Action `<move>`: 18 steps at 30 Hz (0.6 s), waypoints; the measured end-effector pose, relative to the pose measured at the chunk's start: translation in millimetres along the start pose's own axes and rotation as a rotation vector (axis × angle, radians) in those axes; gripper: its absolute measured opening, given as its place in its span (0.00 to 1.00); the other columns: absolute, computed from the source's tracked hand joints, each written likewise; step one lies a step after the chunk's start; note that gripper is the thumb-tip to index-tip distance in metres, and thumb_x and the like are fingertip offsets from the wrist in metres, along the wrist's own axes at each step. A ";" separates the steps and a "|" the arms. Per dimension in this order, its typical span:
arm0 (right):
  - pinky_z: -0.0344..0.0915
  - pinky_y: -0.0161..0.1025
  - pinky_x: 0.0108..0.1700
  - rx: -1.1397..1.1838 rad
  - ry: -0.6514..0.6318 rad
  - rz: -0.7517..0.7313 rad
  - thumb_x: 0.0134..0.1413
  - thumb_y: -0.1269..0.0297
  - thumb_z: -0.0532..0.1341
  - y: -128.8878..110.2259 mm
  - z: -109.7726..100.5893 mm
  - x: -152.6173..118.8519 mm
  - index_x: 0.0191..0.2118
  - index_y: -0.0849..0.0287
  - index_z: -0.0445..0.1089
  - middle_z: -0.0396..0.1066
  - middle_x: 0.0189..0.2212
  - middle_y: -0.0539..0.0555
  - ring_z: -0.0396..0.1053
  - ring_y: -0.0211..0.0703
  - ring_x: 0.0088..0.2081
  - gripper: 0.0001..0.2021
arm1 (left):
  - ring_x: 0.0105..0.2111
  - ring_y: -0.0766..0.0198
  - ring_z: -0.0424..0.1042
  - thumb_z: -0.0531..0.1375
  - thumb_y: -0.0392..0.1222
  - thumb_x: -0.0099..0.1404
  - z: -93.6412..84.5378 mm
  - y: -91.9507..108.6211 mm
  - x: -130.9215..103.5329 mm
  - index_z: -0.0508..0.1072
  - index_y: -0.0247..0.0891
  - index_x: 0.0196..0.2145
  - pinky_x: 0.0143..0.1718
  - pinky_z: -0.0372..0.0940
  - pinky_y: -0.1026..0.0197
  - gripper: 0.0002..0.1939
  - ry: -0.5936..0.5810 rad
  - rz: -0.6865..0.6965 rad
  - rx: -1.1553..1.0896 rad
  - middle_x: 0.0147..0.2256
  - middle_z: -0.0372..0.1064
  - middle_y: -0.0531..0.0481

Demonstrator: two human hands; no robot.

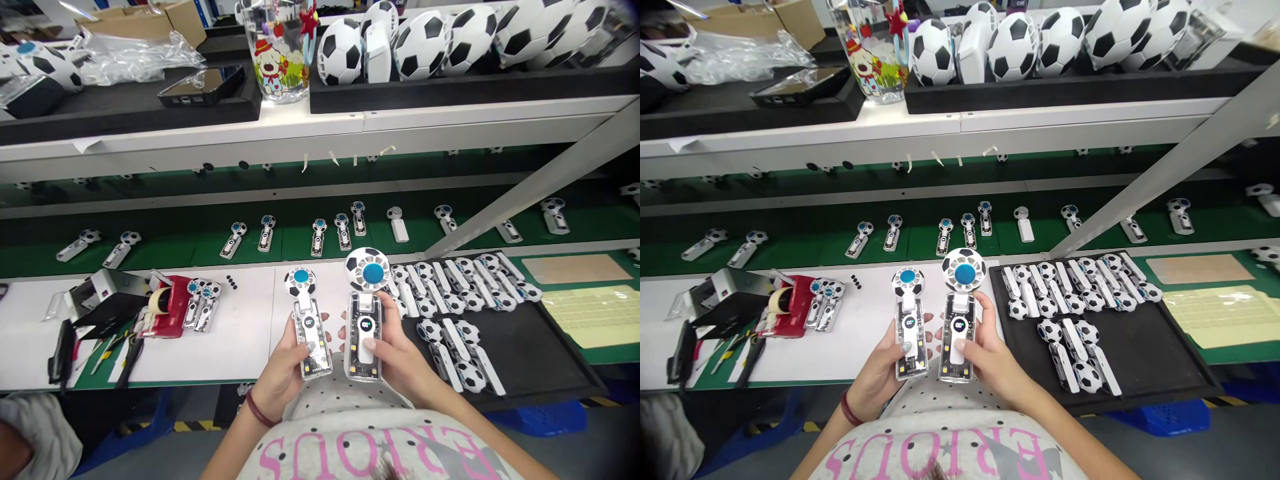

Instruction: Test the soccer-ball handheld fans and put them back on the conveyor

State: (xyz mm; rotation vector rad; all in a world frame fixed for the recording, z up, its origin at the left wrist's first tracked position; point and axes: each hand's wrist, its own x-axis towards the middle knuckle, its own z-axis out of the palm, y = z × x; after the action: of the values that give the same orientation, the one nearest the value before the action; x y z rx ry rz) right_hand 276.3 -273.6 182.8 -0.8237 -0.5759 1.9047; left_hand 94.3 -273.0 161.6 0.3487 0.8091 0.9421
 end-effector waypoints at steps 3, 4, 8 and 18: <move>0.62 0.43 0.44 -0.055 -0.060 0.016 0.51 0.68 0.61 -1.8 0.1 -0.7 0.56 0.41 0.33 0.64 0.45 0.52 0.66 0.42 0.43 0.38 | 0.39 0.56 0.70 0.58 0.31 0.54 2.5 -1.2 -0.7 0.59 0.42 0.51 0.38 0.65 0.56 0.26 0.016 -0.020 -0.013 0.43 0.67 0.45; 0.61 0.43 0.44 -0.073 -0.066 0.026 0.52 0.68 0.61 -1.6 -0.3 -0.7 0.56 0.41 0.32 0.64 0.45 0.52 0.67 0.42 0.43 0.38 | 0.37 0.58 0.70 0.57 0.30 0.54 3.2 -1.1 -0.8 0.59 0.42 0.51 0.37 0.65 0.58 0.26 0.024 -0.020 -0.020 0.40 0.69 0.46; 0.62 0.41 0.40 -0.097 -0.064 0.048 0.51 0.66 0.61 1.3 -2.6 -0.4 0.56 0.41 0.32 0.62 0.46 0.53 0.67 0.42 0.41 0.38 | 0.30 0.63 0.68 0.55 0.29 0.53 3.8 1.4 -0.8 0.60 0.41 0.50 0.32 0.63 0.62 0.26 0.024 -0.021 -0.025 0.32 0.69 0.49; 0.63 0.44 0.40 -0.103 -0.043 0.053 0.49 0.65 0.63 1.4 -4.4 2.3 0.57 0.43 0.31 0.65 0.43 0.53 0.68 0.43 0.37 0.40 | 0.27 0.65 0.66 0.54 0.29 0.52 3.5 3.9 0.0 0.61 0.40 0.50 0.28 0.61 0.64 0.26 0.007 -0.034 -0.026 0.30 0.68 0.49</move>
State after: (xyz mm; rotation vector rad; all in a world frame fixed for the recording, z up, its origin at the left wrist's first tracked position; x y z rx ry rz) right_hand 278.1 -271.9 178.2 -0.8729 -0.6895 1.9581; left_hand 94.7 -270.5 166.3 0.3080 0.8060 0.9217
